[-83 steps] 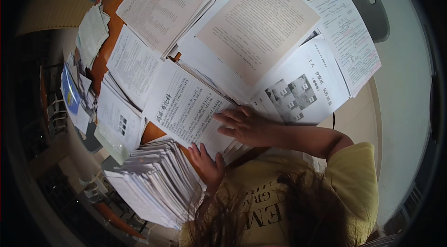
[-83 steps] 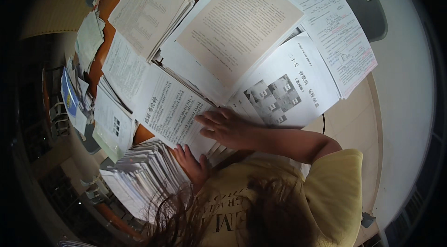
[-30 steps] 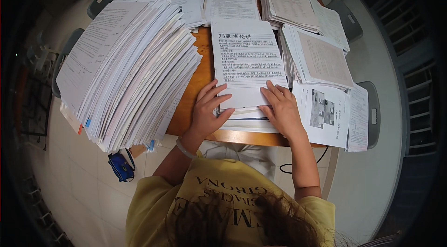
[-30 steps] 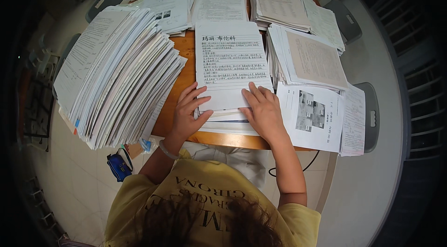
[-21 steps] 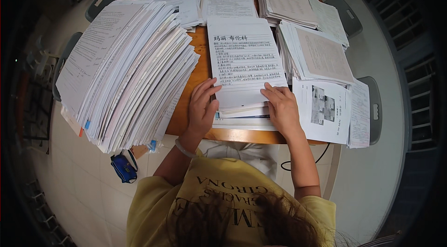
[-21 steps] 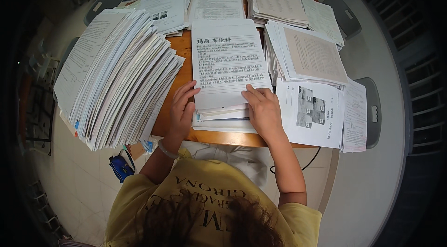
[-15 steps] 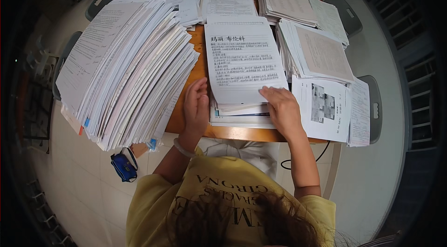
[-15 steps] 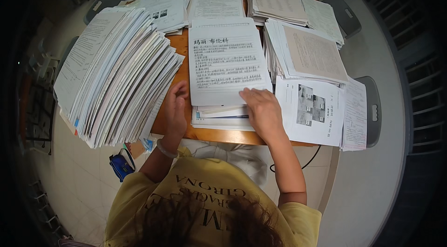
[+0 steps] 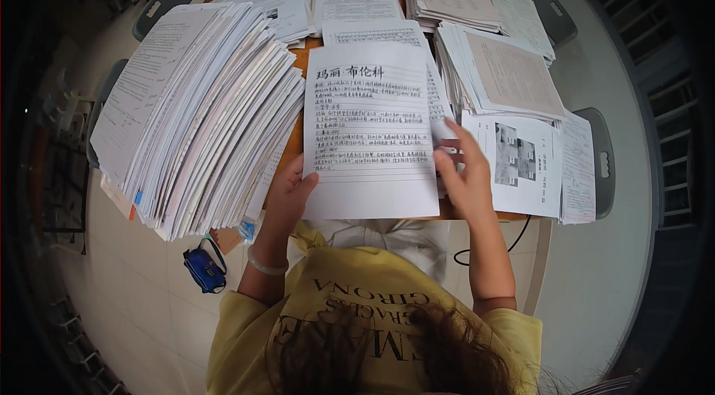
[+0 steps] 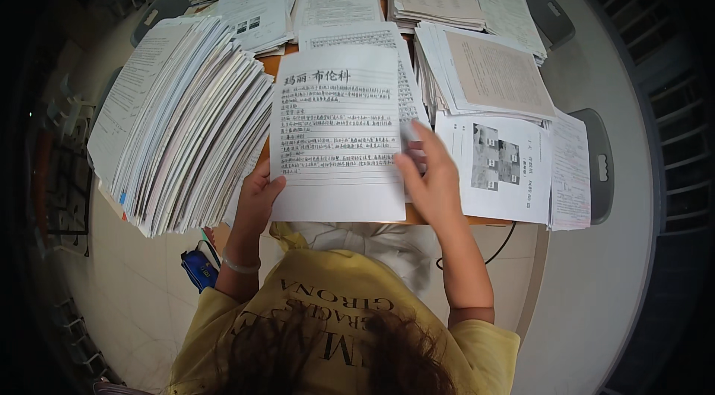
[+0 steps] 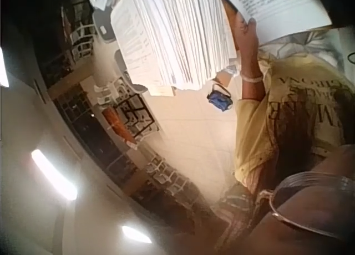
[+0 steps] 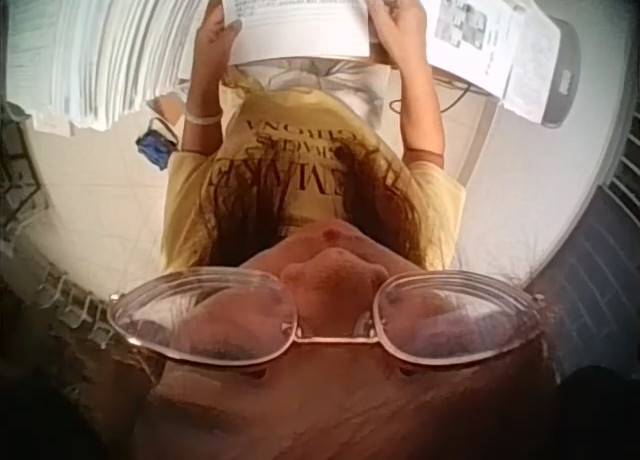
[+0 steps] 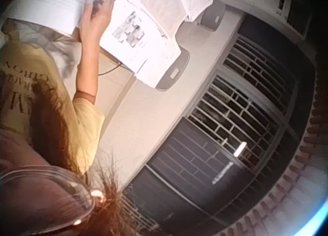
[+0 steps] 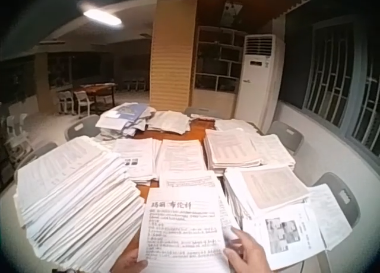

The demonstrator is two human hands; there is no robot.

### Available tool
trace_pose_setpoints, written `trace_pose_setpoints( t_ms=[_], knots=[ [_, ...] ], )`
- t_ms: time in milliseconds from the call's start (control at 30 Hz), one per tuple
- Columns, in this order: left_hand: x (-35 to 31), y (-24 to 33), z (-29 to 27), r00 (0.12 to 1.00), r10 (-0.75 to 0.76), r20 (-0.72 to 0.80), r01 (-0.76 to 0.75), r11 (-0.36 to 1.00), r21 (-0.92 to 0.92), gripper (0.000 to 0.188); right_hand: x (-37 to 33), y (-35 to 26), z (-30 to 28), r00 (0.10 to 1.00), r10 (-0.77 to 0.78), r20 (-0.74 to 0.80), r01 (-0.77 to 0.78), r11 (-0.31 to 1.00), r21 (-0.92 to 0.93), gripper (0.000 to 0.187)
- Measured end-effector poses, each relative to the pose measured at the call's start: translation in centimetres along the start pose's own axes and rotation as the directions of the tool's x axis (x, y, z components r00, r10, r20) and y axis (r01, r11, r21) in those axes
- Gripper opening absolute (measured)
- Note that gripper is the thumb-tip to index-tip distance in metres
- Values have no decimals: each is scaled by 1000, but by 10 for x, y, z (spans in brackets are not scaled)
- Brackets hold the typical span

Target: Sort and organize a large pile of documents and pamphlets on a table.

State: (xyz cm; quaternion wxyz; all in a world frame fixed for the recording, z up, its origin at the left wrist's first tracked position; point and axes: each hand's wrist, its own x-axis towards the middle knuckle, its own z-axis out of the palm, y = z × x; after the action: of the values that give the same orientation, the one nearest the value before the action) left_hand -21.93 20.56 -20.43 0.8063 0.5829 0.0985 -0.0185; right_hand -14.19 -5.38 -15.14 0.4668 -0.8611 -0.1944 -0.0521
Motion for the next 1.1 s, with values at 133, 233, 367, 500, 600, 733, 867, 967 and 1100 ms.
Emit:
trace_pose_setpoints(
  t_ms=[133, 233, 367, 500, 600, 733, 867, 967, 1100],
  knots=[
    [0, 1, 4, 996, 67, 50, -69, 997, 28, 37, 13, 28, -1, 954, 299, 25, -271, 821, 503, 34],
    [5, -2, 10, 992, 94, 89, -98, 995, 32, 36, 12, 28, -11, 860, 460, 222, -484, 597, 640, 30],
    [16, 2, 24, 981, 190, 43, -192, 980, 54, 35, 22, 49, -27, 847, 531, 35, -348, 503, 791, 24],
    [23, -1, 23, 989, 144, -16, -140, 977, 161, 34, 25, 66, -44, 807, 575, -133, -253, 541, 802, 21],
    [24, -4, 26, 984, 176, -15, -170, 966, 196, 29, 23, 90, -66, 828, 536, -164, -219, 578, 786, 20],
    [27, -6, 27, 980, 201, -16, -192, 956, 221, 26, 39, 94, -86, 776, 571, -267, -133, 562, 816, 18],
    [31, -7, 30, 968, 252, -11, -240, 934, 263, 24, 55, 106, -102, 717, 651, -250, -217, 550, 806, 16],
    [34, -5, 38, 931, 364, 10, -343, 867, 362, 20, 59, 115, -107, 752, 627, -205, -254, 561, 788, 19],
    [32, 4, 47, 877, 470, 102, -429, 668, 608, 16, 55, 117, -109, 817, 545, -188, -158, 526, 836, 32]
  ],
)
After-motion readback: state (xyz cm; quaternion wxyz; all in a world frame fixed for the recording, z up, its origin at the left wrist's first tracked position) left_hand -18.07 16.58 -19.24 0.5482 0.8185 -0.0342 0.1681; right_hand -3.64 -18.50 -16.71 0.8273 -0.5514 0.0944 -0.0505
